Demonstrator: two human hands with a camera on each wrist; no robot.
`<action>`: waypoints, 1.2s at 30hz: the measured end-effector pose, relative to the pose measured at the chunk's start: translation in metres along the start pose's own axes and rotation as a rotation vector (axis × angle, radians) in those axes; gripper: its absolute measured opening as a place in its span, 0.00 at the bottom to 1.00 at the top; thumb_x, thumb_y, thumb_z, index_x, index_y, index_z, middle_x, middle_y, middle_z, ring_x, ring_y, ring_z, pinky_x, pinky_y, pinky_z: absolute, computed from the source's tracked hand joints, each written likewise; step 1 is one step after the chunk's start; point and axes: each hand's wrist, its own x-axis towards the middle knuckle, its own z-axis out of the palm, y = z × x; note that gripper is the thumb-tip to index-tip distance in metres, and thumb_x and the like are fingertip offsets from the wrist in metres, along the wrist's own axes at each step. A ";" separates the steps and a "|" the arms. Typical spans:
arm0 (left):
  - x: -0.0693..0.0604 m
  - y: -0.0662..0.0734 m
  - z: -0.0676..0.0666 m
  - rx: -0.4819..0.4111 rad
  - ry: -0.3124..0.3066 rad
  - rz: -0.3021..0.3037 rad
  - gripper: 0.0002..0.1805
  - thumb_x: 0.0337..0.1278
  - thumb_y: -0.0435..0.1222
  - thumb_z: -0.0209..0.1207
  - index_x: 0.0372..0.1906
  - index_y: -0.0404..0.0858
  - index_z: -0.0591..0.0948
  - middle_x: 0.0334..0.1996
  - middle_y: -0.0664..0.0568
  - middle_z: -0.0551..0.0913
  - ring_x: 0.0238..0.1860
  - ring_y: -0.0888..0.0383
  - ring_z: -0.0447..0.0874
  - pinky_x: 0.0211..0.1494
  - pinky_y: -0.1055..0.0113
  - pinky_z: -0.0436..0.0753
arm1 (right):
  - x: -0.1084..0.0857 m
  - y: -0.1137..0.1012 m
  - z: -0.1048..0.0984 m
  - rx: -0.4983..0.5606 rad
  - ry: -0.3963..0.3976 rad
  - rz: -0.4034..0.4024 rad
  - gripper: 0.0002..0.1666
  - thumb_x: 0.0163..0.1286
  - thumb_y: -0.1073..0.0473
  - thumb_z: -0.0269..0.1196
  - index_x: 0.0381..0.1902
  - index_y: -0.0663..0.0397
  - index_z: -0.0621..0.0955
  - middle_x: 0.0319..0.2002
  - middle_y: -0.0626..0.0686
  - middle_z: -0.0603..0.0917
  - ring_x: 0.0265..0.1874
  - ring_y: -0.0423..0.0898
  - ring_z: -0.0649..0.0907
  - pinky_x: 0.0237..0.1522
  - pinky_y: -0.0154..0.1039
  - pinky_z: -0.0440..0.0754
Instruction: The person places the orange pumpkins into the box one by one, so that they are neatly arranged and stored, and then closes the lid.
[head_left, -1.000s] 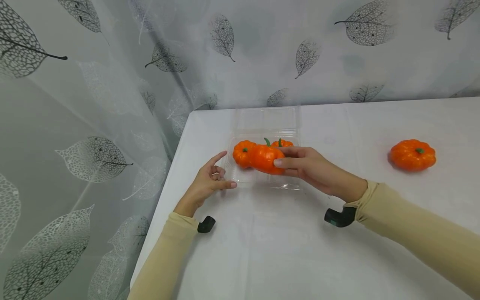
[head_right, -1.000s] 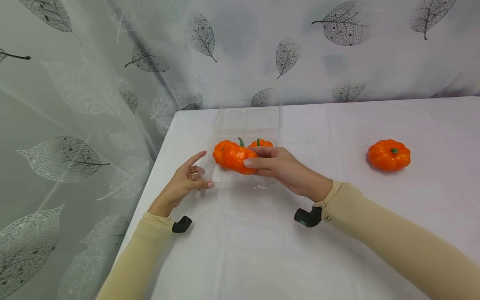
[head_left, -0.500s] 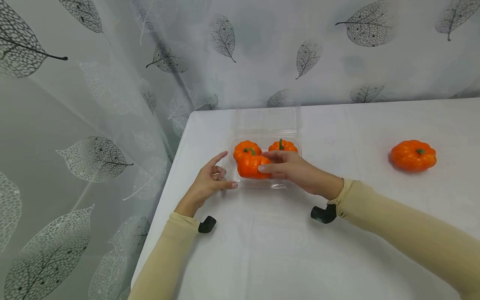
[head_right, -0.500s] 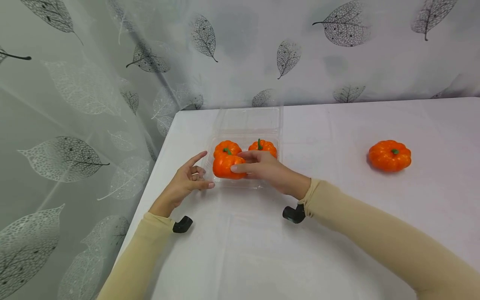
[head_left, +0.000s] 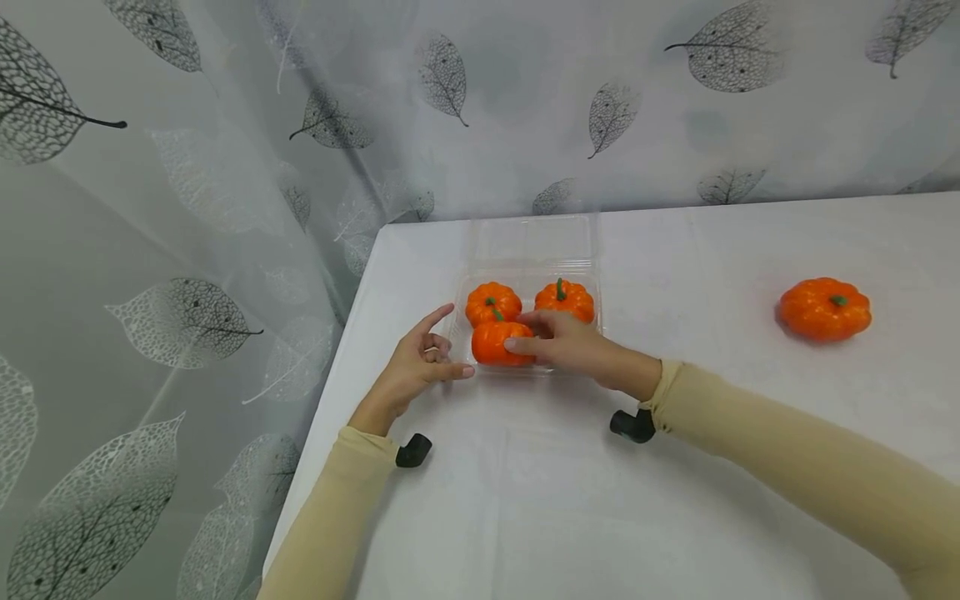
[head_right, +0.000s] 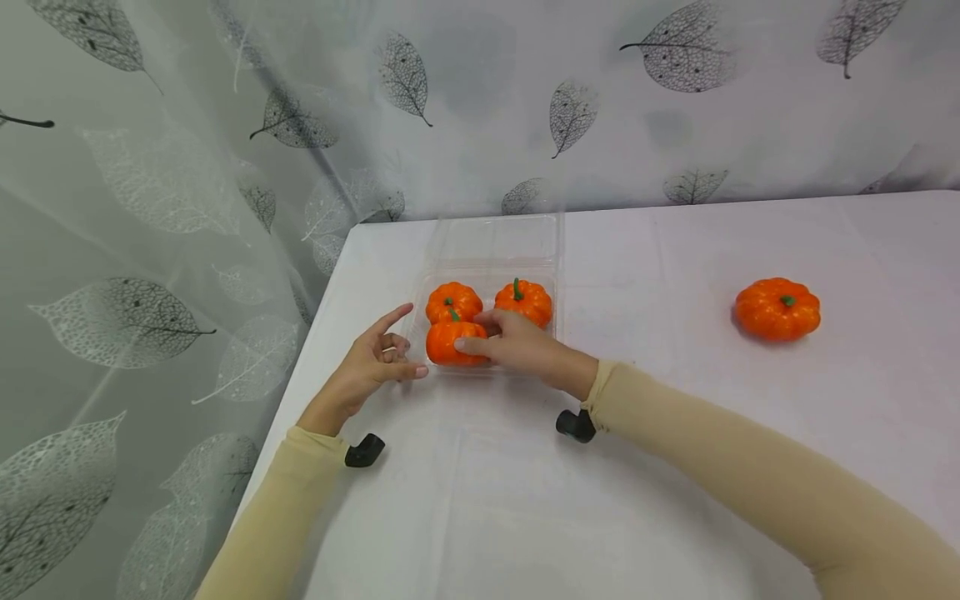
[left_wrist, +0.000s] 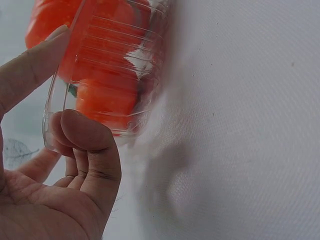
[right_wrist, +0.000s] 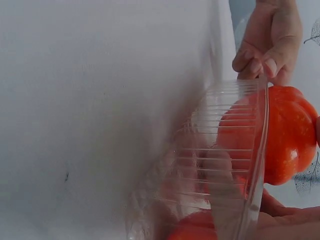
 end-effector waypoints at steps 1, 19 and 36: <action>0.000 0.000 0.000 -0.001 0.001 0.001 0.55 0.44 0.30 0.79 0.78 0.54 0.64 0.35 0.49 0.68 0.28 0.57 0.65 0.28 0.70 0.67 | 0.000 -0.001 0.001 -0.022 0.004 0.000 0.45 0.70 0.39 0.65 0.75 0.58 0.66 0.70 0.59 0.71 0.62 0.54 0.76 0.61 0.48 0.77; 0.002 -0.002 0.002 0.001 0.011 0.005 0.55 0.43 0.30 0.79 0.78 0.55 0.64 0.36 0.49 0.69 0.28 0.56 0.66 0.28 0.70 0.68 | -0.005 0.005 -0.003 -0.160 0.000 -0.060 0.46 0.73 0.38 0.60 0.75 0.64 0.64 0.65 0.62 0.76 0.61 0.54 0.78 0.59 0.50 0.78; 0.003 -0.003 0.004 -0.020 0.003 0.015 0.55 0.44 0.29 0.78 0.78 0.53 0.63 0.35 0.49 0.68 0.27 0.58 0.65 0.28 0.70 0.67 | 0.006 0.009 0.001 -0.236 0.030 -0.050 0.43 0.71 0.34 0.61 0.69 0.62 0.73 0.57 0.59 0.83 0.53 0.53 0.82 0.54 0.49 0.81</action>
